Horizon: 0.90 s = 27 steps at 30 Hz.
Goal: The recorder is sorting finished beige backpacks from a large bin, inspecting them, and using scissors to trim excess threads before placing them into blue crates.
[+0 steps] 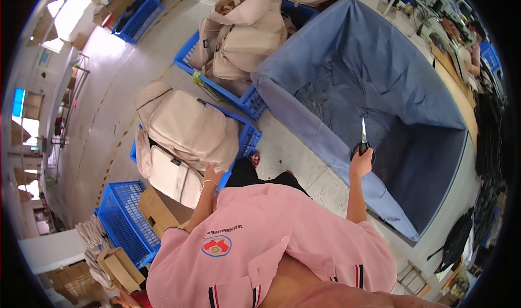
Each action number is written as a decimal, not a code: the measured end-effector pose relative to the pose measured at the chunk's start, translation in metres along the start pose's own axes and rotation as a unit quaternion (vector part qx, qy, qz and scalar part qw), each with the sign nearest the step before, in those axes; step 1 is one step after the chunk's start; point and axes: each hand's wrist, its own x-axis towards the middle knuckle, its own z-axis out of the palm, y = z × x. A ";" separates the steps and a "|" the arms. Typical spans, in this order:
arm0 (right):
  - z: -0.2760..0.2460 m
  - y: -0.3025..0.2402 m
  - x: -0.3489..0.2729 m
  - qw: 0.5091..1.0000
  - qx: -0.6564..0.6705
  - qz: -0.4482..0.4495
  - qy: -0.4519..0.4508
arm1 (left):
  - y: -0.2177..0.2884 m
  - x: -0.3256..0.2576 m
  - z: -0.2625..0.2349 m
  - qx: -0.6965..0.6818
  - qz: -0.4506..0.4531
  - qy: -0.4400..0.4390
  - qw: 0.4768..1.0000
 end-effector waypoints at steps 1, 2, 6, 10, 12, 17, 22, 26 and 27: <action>0.001 0.001 -0.001 1.000 -0.002 0.015 -0.003 | -0.005 0.000 0.005 -0.002 0.001 0.006 1.000; 0.001 -0.001 -0.003 1.000 0.002 0.007 -0.009 | -0.005 0.000 0.004 -0.004 -0.008 0.012 1.000; -0.010 -0.014 0.000 0.999 -0.041 0.027 -0.018 | -0.045 0.011 0.009 0.019 -0.043 -0.115 0.992; 0.001 -0.015 -0.006 0.997 -0.048 0.019 0.060 | -0.097 0.053 0.009 -0.082 -0.098 -0.051 0.990; 0.012 -0.022 -0.009 0.996 -0.072 0.018 0.046 | -0.126 0.081 0.003 -0.144 -0.158 -0.086 0.973; 0.020 -0.003 -0.004 0.982 -0.158 0.057 0.082 | -0.164 0.186 -0.017 -0.413 -0.315 -0.086 0.850; -0.004 -0.084 -0.053 0.947 -0.237 0.190 0.103 | -0.253 0.305 -0.029 -0.370 -0.292 -0.065 0.879; -0.010 -0.179 -0.121 0.937 -0.320 0.127 -0.068 | -0.327 0.374 -0.023 -0.476 -0.327 -0.002 0.817; -0.034 -0.188 -0.145 0.918 -0.364 0.136 -0.079 | -0.269 0.385 -0.015 -0.593 -0.420 -0.042 0.685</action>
